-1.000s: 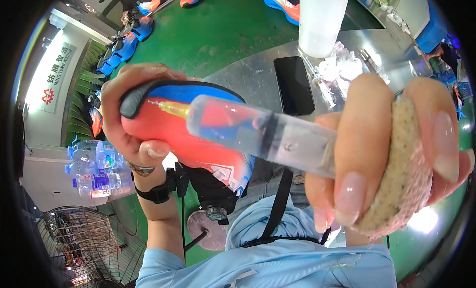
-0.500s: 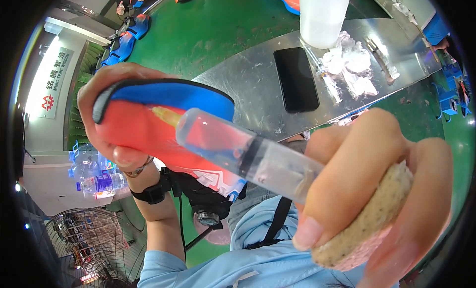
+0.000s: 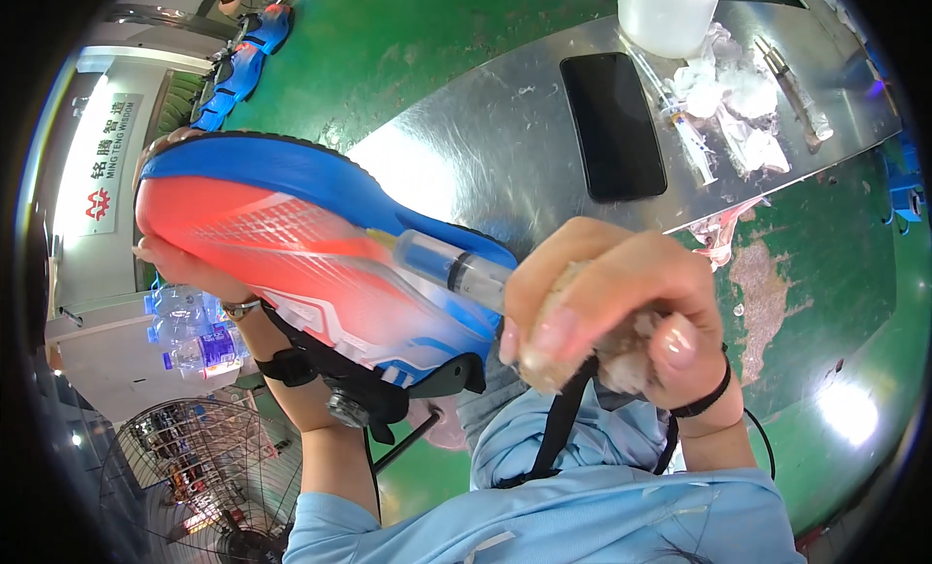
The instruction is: Apply adhesive to the edges of shoe uppers using a syringe and a sponge.
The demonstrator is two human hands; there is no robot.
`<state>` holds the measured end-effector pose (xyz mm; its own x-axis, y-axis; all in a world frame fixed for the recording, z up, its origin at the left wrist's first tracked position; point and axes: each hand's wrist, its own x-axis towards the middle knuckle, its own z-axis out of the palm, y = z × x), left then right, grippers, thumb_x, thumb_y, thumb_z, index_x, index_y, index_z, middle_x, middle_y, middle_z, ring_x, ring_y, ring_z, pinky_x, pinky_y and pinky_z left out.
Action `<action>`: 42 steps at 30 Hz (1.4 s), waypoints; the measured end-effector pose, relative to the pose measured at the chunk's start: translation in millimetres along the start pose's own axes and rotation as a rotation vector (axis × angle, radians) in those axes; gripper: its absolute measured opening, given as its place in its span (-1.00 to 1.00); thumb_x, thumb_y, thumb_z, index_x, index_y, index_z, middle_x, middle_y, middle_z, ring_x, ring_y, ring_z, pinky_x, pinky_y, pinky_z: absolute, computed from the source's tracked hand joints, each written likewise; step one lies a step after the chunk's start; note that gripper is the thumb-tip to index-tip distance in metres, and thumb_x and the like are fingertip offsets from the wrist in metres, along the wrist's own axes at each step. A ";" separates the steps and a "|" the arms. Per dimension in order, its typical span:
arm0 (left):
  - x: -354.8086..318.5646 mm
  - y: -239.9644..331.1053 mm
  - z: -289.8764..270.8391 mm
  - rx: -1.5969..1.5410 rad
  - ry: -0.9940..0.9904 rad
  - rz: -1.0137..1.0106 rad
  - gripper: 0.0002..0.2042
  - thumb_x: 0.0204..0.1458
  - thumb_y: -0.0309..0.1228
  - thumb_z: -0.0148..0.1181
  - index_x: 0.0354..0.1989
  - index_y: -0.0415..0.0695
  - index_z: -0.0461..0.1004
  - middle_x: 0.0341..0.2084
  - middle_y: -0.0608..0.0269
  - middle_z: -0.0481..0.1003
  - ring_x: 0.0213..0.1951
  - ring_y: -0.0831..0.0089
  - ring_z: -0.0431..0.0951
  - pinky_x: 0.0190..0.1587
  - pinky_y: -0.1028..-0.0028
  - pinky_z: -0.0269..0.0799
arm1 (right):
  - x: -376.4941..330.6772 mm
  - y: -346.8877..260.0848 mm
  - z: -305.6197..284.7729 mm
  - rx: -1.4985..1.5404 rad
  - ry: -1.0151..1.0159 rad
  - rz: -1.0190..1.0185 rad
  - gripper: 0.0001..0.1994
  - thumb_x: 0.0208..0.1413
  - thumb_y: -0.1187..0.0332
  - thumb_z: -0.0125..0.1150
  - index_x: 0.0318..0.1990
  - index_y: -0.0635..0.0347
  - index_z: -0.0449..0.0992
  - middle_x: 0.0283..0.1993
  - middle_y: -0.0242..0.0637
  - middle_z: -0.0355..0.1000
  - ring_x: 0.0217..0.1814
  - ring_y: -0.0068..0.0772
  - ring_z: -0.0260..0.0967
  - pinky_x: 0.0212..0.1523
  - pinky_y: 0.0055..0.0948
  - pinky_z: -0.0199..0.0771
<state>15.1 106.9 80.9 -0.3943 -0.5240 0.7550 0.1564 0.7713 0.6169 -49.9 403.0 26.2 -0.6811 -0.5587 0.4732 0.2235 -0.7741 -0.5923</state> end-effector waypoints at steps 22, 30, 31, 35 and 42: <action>18.6 -140.4 -59.0 -0.096 0.013 -0.476 -0.59 0.19 -0.10 -0.20 -0.21 -0.26 0.37 -0.29 0.14 0.44 -0.26 0.42 0.43 -0.12 0.40 0.36 | -47.8 -0.7 -39.7 -0.165 0.005 0.368 -0.57 0.21 0.08 -0.16 -0.14 0.35 0.36 -0.23 0.03 0.36 -0.37 -0.37 0.35 -0.38 -0.47 0.37; -60.4 -111.7 -67.4 -0.362 0.006 -0.905 -0.58 0.15 -0.12 -0.07 -0.11 -0.28 0.40 -0.22 0.07 0.48 -0.22 0.36 0.51 -0.09 0.40 0.42 | -36.1 22.0 -33.1 -0.244 0.070 0.279 -0.64 0.22 0.20 -0.19 -0.05 0.34 0.34 -0.25 -0.18 0.40 -0.39 -0.58 0.36 -0.45 -0.64 0.33; -54.8 -125.7 -68.4 -0.400 0.002 -0.957 -0.58 0.14 -0.12 -0.06 -0.09 -0.28 0.41 -0.22 0.06 0.49 -0.22 0.36 0.52 -0.08 0.40 0.43 | -32.7 24.7 -32.1 -0.249 0.075 0.278 -0.64 0.22 0.20 -0.19 -0.05 0.34 0.34 -0.25 -0.18 0.40 -0.39 -0.58 0.36 -0.45 -0.64 0.33; -88.1 -101.0 -86.0 -0.182 0.095 -0.913 -0.65 0.12 -0.22 0.04 -0.07 -0.24 0.42 -0.17 0.13 0.48 -0.21 0.41 0.52 -0.17 0.39 0.48 | -22.0 36.3 -25.6 -0.300 0.148 0.337 -0.68 0.23 0.25 -0.17 -0.01 0.27 0.35 -0.22 -0.29 0.41 -0.35 -0.65 0.36 -0.41 -0.66 0.38; -162.9 -20.7 -145.8 -0.168 0.079 -1.194 -0.65 0.17 -0.19 -0.04 -0.06 -0.23 0.36 -0.22 0.25 0.47 -0.29 0.50 0.51 -0.28 0.50 0.49 | -10.7 44.4 -14.3 -0.458 0.155 0.349 -0.55 0.23 0.05 -0.29 0.02 0.27 0.21 -0.21 -0.04 0.34 -0.46 -0.42 0.37 -0.53 -0.57 0.33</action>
<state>208.1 123.6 -22.4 -0.3150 -0.8995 -0.3029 -0.1510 -0.2676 0.9516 -42.7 378.8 -14.5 -0.7231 -0.6802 0.1200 0.1525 -0.3267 -0.9328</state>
